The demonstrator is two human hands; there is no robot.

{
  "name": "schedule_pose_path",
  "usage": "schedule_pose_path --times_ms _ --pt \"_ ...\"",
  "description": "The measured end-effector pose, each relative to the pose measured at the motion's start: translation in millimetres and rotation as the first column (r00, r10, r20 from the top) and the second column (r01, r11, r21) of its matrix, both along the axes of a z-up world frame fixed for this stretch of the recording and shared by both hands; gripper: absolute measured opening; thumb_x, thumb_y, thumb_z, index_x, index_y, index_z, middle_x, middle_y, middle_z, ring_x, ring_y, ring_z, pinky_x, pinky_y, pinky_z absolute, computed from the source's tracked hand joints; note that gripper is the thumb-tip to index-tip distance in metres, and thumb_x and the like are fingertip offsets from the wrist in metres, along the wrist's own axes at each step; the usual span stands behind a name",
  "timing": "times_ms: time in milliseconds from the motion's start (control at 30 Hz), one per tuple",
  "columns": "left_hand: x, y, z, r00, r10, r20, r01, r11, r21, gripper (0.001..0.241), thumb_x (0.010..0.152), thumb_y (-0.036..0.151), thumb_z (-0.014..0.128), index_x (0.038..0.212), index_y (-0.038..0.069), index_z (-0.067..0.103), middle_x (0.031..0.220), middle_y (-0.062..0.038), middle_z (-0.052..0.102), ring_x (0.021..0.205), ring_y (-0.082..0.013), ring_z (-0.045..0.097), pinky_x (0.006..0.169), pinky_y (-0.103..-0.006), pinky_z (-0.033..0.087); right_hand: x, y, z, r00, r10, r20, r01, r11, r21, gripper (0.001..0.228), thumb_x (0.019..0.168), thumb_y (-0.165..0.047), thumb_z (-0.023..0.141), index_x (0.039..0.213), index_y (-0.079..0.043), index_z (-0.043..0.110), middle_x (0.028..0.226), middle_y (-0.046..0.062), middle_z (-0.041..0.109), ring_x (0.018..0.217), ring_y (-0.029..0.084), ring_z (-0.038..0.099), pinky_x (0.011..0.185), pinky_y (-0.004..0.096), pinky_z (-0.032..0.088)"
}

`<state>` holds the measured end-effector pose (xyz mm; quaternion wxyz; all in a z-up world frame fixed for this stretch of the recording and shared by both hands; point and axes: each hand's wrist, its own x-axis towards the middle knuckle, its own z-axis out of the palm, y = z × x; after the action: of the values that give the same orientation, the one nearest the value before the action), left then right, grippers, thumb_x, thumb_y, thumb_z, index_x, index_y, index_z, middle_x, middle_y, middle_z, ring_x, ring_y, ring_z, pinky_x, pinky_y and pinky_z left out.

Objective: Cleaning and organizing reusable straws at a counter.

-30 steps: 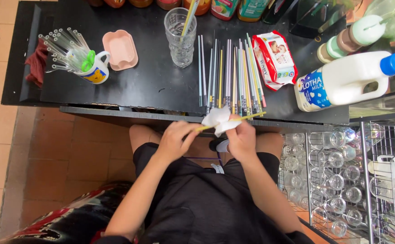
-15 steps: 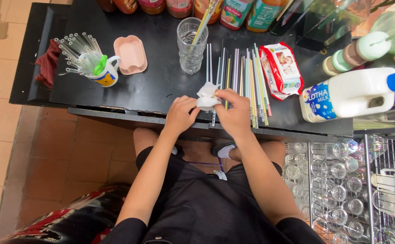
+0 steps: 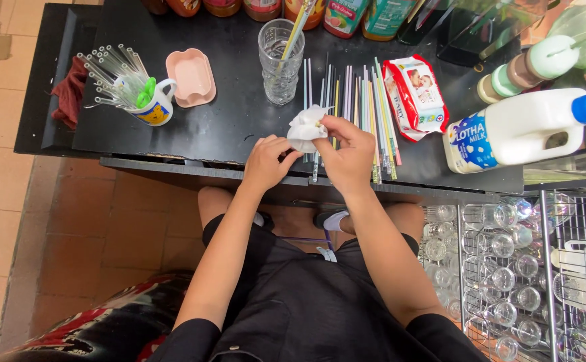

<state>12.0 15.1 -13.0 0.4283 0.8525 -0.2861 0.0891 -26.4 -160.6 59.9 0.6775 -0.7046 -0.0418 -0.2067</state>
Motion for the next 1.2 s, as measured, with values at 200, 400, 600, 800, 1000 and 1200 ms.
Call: schedule_pose_path --times_ms 200,400,600,800,1000,1200 --pt "1.8 0.4 -2.8 1.000 -0.007 0.014 0.007 1.000 0.018 0.019 0.086 0.026 0.079 0.095 0.010 0.074 0.080 -0.003 0.066 0.077 -0.0238 0.059 0.077 -0.0374 0.044 -11.6 2.7 28.1 0.992 0.055 0.111 -0.052 0.998 -0.030 0.019 0.093 0.010 0.073 0.111 0.009 0.069 0.103 0.013 0.072 0.098 0.015 0.070 0.092 0.029 0.059" --pt "2.8 0.5 -4.8 0.999 0.018 -0.035 -0.016 0.999 0.041 0.021 0.085 0.024 0.081 0.097 0.008 0.073 0.077 -0.005 0.064 0.075 -0.0250 0.059 0.076 -0.0381 0.044 0.9 3.9 -19.0 1.000 0.004 0.008 -0.004 0.993 -0.115 0.016 0.094 0.004 0.074 0.110 0.007 0.071 0.100 0.010 0.075 0.092 0.013 0.072 0.086 0.027 0.059" --pt "5.3 1.3 -4.9 1.000 0.011 0.015 -0.011 1.000 0.002 0.021 0.078 0.012 0.078 0.096 0.006 0.070 0.084 -0.006 0.067 0.083 -0.0279 0.062 0.079 -0.0395 0.046 10.2 4.6 -68.6 0.973 0.015 -0.230 -0.059 0.980 -0.189 0.022 0.087 -0.004 0.079 0.107 0.003 0.073 0.097 0.010 0.078 0.089 0.013 0.076 0.081 0.027 0.060" --pt "4.5 3.4 -10.0 0.999 -0.032 0.028 0.031 0.999 0.022 0.018 0.081 0.009 0.075 0.099 0.008 0.071 0.086 -0.006 0.069 0.085 -0.0280 0.063 0.082 -0.0400 0.046 15.8 -8.1 -56.3 0.960 0.046 -0.275 -0.122 0.956 -0.268 0.025 0.085 -0.007 0.082 0.108 0.000 0.076 0.093 0.008 0.078 0.085 0.014 0.076 0.078 0.027 0.061" --pt "1.5 2.0 -5.1 0.997 -0.035 0.068 0.033 0.999 0.029 0.011 0.088 0.012 0.076 0.098 0.010 0.073 0.084 -0.008 0.068 0.082 -0.0287 0.061 0.081 -0.0403 0.044 5.3 -13.6 11.1 0.992 0.097 -0.080 -0.097 0.995 0.001 0.021 0.088 0.003 0.078 0.108 0.004 0.073 0.103 0.012 0.076 0.094 0.015 0.073 0.084 0.027 0.059" --pt "3.6 4.7 -12.3 0.996 -0.044 0.078 0.041 0.998 0.037 0.012 0.085 0.006 0.070 0.097 0.006 0.071 0.084 -0.009 0.067 0.084 -0.0305 0.061 0.083 -0.0410 0.045 -5.6 -11.7 22.2 0.979 0.163 0.119 -0.141 0.974 -0.177 0.016 0.083 0.013 0.076 0.096 0.006 0.070 0.092 0.012 0.072 0.087 0.017 0.069 0.080 0.028 0.054"
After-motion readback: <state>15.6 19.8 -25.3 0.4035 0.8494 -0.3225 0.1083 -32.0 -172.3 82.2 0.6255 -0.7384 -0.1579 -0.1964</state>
